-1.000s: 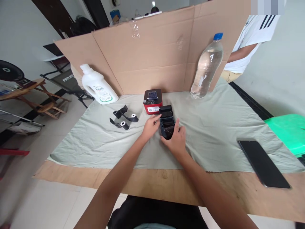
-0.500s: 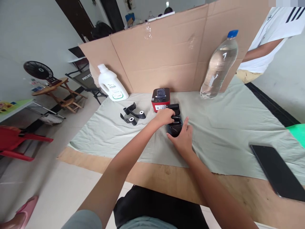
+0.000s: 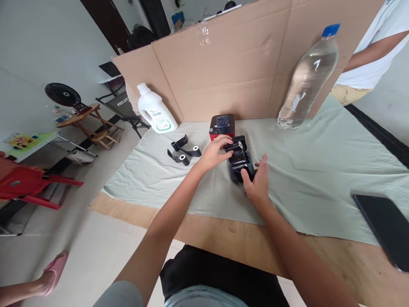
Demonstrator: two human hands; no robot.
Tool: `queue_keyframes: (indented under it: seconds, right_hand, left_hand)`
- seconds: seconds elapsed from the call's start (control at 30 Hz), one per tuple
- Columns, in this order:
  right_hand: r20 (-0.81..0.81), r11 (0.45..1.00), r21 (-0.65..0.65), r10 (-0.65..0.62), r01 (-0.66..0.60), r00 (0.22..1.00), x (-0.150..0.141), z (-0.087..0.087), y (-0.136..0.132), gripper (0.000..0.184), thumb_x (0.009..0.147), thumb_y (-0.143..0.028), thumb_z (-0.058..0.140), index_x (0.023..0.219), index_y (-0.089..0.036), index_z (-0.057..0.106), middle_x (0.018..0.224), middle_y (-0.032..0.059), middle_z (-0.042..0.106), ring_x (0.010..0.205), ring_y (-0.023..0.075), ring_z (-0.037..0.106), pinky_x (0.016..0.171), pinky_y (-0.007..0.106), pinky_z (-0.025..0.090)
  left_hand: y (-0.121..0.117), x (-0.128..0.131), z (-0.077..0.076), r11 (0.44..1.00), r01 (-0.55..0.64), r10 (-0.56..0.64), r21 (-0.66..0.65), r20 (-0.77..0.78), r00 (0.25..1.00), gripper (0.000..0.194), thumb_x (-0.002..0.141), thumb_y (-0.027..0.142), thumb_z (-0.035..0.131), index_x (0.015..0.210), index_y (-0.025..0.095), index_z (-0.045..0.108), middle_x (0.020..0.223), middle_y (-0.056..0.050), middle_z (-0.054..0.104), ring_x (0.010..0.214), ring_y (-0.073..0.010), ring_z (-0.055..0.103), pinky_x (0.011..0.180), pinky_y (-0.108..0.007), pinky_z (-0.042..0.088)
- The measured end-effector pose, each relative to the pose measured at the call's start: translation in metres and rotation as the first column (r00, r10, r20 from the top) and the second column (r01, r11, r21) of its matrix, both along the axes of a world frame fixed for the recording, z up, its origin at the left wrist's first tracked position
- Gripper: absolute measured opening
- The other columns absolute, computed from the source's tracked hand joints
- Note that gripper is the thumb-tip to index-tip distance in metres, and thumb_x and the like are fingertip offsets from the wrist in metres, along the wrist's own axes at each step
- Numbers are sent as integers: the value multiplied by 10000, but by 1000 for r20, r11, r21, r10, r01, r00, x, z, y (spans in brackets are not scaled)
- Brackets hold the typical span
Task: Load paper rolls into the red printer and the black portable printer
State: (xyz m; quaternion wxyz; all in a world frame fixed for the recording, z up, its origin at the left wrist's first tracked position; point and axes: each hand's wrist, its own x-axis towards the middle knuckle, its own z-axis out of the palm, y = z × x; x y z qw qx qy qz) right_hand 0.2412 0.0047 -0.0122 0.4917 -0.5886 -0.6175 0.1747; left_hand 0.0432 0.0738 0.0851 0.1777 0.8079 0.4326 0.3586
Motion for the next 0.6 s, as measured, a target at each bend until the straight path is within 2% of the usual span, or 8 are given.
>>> queue_keyframes:
  seconds: [0.07,0.1,0.2,0.27,0.3,0.37,0.43,0.6]
  right_hand:
    - [-47,1000,-7,-4,4,999,1,-1,1,927,933,-557,489,1656,-157,69,1231,151,501,977,271,539,950,552,507]
    - [-68,1000,-14,-8,7,998,1,-2,2,899,943,-541,477,1656,-165,78,1226,145,502,957,264,541,944,548,512]
    - [-99,999,-32,-23,20,995,1,-4,3,848,956,-514,466,1652,-176,121,1217,143,512,932,263,553,929,543,520]
    - [-104,999,-39,-29,25,994,1,-5,4,836,957,-514,467,1647,-165,148,1221,154,519,927,268,564,925,544,523]
    - [-104,999,-40,-32,28,994,0,-5,5,830,959,-515,465,1643,-156,161,1225,161,521,926,271,567,927,546,522]
    - [-101,999,-40,-39,35,994,0,-6,5,820,963,-514,458,1636,-135,182,1229,171,525,928,274,569,939,552,516]
    - [-100,998,-43,-47,43,994,0,-6,5,813,964,-508,455,1633,-129,190,1226,169,526,932,273,570,946,547,515]
    - [-103,998,-53,-52,46,993,0,-4,5,804,962,-513,456,1634,-159,194,1228,158,524,923,265,578,928,536,527]
  left_hand:
    - [-21,-34,-2,994,-83,92,-68,131,987,278,874,291,678,1136,217,619,1097,-37,686,910,-155,662,807,-270,530]
    - [-34,-56,-6,983,-148,167,-105,200,966,300,875,335,678,1142,220,605,1111,-43,683,914,-157,667,788,-264,535]
    - [-77,-129,-25,911,-283,385,-300,373,844,518,842,409,692,1297,237,512,1344,-104,597,909,-181,711,708,-280,572]
    - [-99,-176,-39,863,-356,488,-359,410,771,509,825,452,690,1251,220,536,1334,-112,611,948,-221,726,773,-340,607]
    - [-106,-198,-46,845,-395,522,-361,399,754,451,824,454,691,1179,205,567,1286,-108,643,1012,-237,721,871,-368,602]
    - [-112,-233,-58,825,-450,557,-342,356,750,405,802,431,721,1107,203,581,1251,-103,684,1144,-260,689,1020,-395,550]
    - [-108,-258,-66,793,-511,604,-333,314,732,372,790,422,724,1052,207,570,1212,-106,719,1186,-271,678,1059,-408,525]
    - [-84,-287,-83,697,-656,708,-289,134,694,332,787,364,697,1056,203,587,1188,-98,742,1207,-269,671,1080,-410,491]
